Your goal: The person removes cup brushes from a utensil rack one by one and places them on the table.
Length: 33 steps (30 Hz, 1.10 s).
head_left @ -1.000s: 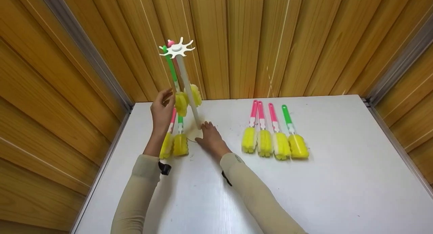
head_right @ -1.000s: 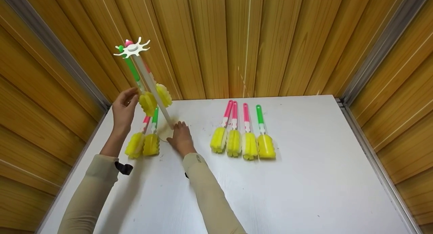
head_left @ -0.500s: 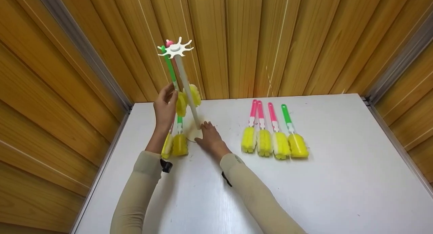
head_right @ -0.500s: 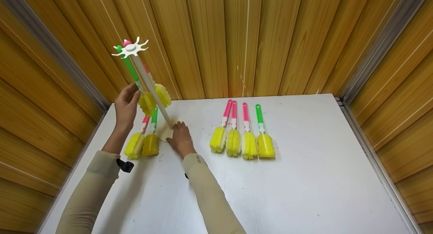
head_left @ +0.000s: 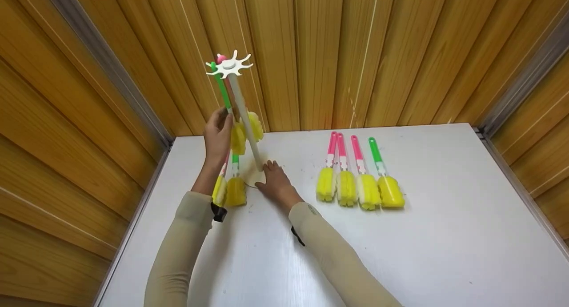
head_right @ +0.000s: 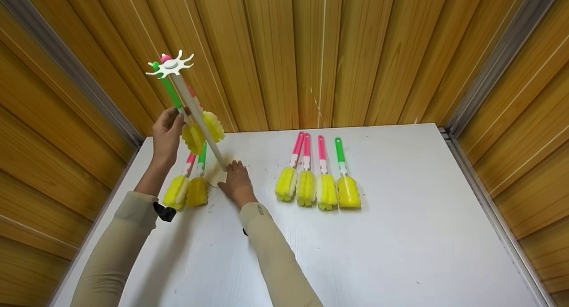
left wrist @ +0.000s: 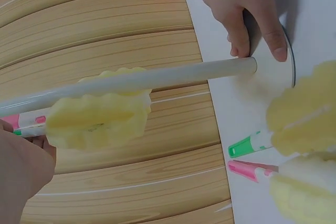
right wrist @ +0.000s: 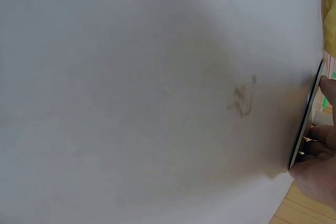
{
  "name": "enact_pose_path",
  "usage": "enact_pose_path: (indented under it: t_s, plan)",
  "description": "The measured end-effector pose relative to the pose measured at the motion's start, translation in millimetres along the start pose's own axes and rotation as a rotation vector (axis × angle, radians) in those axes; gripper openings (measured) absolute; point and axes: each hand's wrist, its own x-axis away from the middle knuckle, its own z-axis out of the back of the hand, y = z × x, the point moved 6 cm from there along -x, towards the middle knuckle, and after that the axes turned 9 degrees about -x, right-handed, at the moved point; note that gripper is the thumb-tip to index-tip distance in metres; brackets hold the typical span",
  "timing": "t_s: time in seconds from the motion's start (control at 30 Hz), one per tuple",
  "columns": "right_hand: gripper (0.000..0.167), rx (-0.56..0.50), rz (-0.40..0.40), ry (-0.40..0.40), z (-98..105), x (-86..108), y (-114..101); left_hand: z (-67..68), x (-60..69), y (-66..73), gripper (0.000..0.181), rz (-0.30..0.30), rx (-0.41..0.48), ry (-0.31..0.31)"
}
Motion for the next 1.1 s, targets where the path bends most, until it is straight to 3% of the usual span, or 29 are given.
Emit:
enact_pose_path:
  t_s: [0.43, 0.67, 1.1]
  plan:
    - [0.072, -0.031, -0.003, 0.009, 0.3, 1.2, -2.9, 0.7, -0.6, -4.5, 0.035, -0.007, 0.094, -0.021]
    - [0.073, -0.004, 0.014, 0.012, -0.9, -1.7, 0.2, 3.7, 1.7, -3.3, 0.035, -0.007, 0.060, -0.009]
    - [0.074, 0.008, -0.009, -0.001, -2.9, -2.6, 2.1, 14.4, 6.7, -2.4, 0.034, 0.072, 0.023, 0.012]
